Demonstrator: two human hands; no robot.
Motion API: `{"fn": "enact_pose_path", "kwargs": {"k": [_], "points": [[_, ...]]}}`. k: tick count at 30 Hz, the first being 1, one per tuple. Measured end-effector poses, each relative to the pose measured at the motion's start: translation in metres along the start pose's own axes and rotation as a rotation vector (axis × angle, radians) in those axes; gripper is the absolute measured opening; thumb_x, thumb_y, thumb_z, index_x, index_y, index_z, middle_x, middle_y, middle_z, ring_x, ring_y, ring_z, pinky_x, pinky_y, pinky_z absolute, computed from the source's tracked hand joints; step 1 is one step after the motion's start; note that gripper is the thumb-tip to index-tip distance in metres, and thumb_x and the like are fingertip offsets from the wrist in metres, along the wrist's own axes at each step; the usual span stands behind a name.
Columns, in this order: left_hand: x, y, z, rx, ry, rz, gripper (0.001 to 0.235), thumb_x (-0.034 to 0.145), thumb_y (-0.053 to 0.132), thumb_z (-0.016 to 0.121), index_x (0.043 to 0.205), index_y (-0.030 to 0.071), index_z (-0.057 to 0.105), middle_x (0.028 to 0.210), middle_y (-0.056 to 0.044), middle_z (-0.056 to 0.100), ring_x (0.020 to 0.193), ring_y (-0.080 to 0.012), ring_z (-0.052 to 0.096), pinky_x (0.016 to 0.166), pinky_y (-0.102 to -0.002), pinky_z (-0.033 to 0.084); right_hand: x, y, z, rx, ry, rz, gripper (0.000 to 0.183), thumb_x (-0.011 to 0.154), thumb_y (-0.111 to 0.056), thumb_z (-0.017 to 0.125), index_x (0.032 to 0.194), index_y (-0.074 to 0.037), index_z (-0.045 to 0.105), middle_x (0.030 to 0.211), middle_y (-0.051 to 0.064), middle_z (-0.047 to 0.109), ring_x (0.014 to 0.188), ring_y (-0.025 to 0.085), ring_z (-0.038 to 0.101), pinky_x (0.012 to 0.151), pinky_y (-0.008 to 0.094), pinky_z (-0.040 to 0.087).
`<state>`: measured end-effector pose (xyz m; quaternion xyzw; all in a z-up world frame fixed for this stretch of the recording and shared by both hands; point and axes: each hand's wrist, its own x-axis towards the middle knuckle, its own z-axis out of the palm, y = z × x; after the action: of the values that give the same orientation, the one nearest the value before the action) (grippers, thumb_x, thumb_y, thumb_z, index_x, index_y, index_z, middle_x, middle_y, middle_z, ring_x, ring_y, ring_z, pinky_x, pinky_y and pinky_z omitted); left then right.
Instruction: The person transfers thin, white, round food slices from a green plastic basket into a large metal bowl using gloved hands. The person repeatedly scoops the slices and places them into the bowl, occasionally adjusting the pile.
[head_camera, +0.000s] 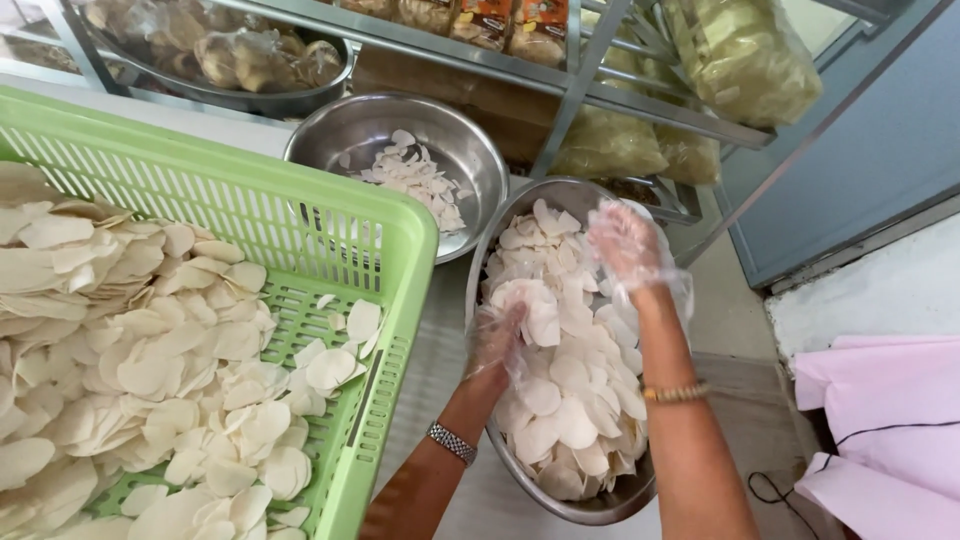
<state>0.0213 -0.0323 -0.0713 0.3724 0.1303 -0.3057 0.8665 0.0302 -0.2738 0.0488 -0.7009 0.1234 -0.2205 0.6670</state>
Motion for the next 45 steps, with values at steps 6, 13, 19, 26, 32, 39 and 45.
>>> {"fn": "enact_pose_path", "kwargs": {"k": [6, 13, 19, 26, 32, 39, 45], "points": [[-0.023, 0.018, 0.001, 0.027, -0.048, 0.114, 0.040, 0.088, 0.014, 0.082, 0.122, -0.001, 0.070, 0.113, -0.022, 0.074, 0.096, -0.0325, 0.074, 0.077, -0.047, 0.065, -0.152, -0.090, 0.078, -0.700, -0.015, 0.131, 0.055, 0.068, -0.027, 0.093, 0.119, -0.020, 0.073, 0.096, 0.005, 0.073, 0.083, 0.016, 0.071, 0.074, 0.030, 0.062], [-0.034, 0.033, 0.023, -0.032, -0.088, 0.174, 0.045, 0.084, 0.007, 0.084, 0.125, -0.003, 0.067, 0.107, -0.024, 0.073, 0.094, -0.0336, 0.073, 0.077, -0.051, 0.063, -0.141, -0.011, 0.061, 0.089, -0.028, 0.103, 0.058, 0.068, 0.015, 0.083, 0.120, 0.003, 0.060, 0.081, 0.022, 0.061, 0.057, 0.029, 0.066, 0.045, 0.038, 0.061], [-0.043, 0.041, 0.021, 0.016, -0.098, 0.085, 0.039, 0.084, 0.015, 0.087, 0.116, 0.000, 0.070, 0.103, -0.019, 0.076, 0.084, -0.0303, 0.074, 0.070, -0.048, 0.064, -0.163, -0.019, 0.082, 0.207, -0.040, 0.071, 0.053, 0.068, 0.013, 0.083, 0.116, 0.002, 0.063, 0.085, 0.010, 0.064, 0.067, 0.018, 0.069, 0.055, 0.031, 0.065], [-0.067, 0.049, 0.030, 0.093, -0.053, 0.121, 0.035, 0.083, 0.012, 0.085, 0.112, -0.003, 0.071, 0.096, -0.021, 0.075, 0.079, -0.0289, 0.074, 0.064, -0.044, 0.063, -0.174, 0.003, 0.086, -0.165, -0.023, -0.166, 0.031, 0.075, 0.001, 0.083, 0.105, -0.002, 0.076, 0.082, 0.010, 0.066, 0.074, 0.014, 0.064, 0.063, 0.027, 0.059], [-0.092, 0.062, 0.043, -0.015, -0.111, -0.094, 0.039, 0.090, 0.022, 0.077, 0.120, -0.002, 0.070, 0.107, -0.013, 0.073, 0.092, -0.0197, 0.070, 0.086, -0.029, 0.058, -0.157, -0.001, 0.071, -0.263, 0.137, 0.078, 0.024, 0.080, -0.009, 0.081, 0.103, -0.007, 0.076, 0.075, 0.010, 0.070, 0.062, 0.015, 0.066, 0.055, 0.027, 0.059], [-0.072, 0.044, 0.023, 0.171, -0.247, 0.037, 0.043, 0.068, -0.003, 0.091, 0.107, 0.000, 0.075, 0.094, -0.013, 0.075, 0.077, -0.0202, 0.071, 0.070, -0.033, 0.062, -0.139, 0.021, 0.055, -0.272, 0.306, 0.330, 0.036, 0.078, -0.012, 0.070, 0.113, -0.003, 0.073, 0.059, 0.018, 0.067, 0.046, 0.024, 0.068, 0.036, 0.030, 0.055], [-0.097, 0.069, 0.049, 0.366, -0.176, 0.114, 0.026, 0.064, 0.003, 0.095, 0.080, 0.007, 0.075, 0.067, -0.005, 0.069, 0.053, -0.0109, 0.061, 0.045, -0.020, 0.042, -0.141, 0.038, 0.036, -0.199, 0.226, 0.115, 0.015, 0.086, -0.007, 0.070, 0.099, 0.002, 0.071, 0.063, 0.021, 0.068, 0.043, 0.017, 0.060, 0.041, 0.024, 0.050]]}}
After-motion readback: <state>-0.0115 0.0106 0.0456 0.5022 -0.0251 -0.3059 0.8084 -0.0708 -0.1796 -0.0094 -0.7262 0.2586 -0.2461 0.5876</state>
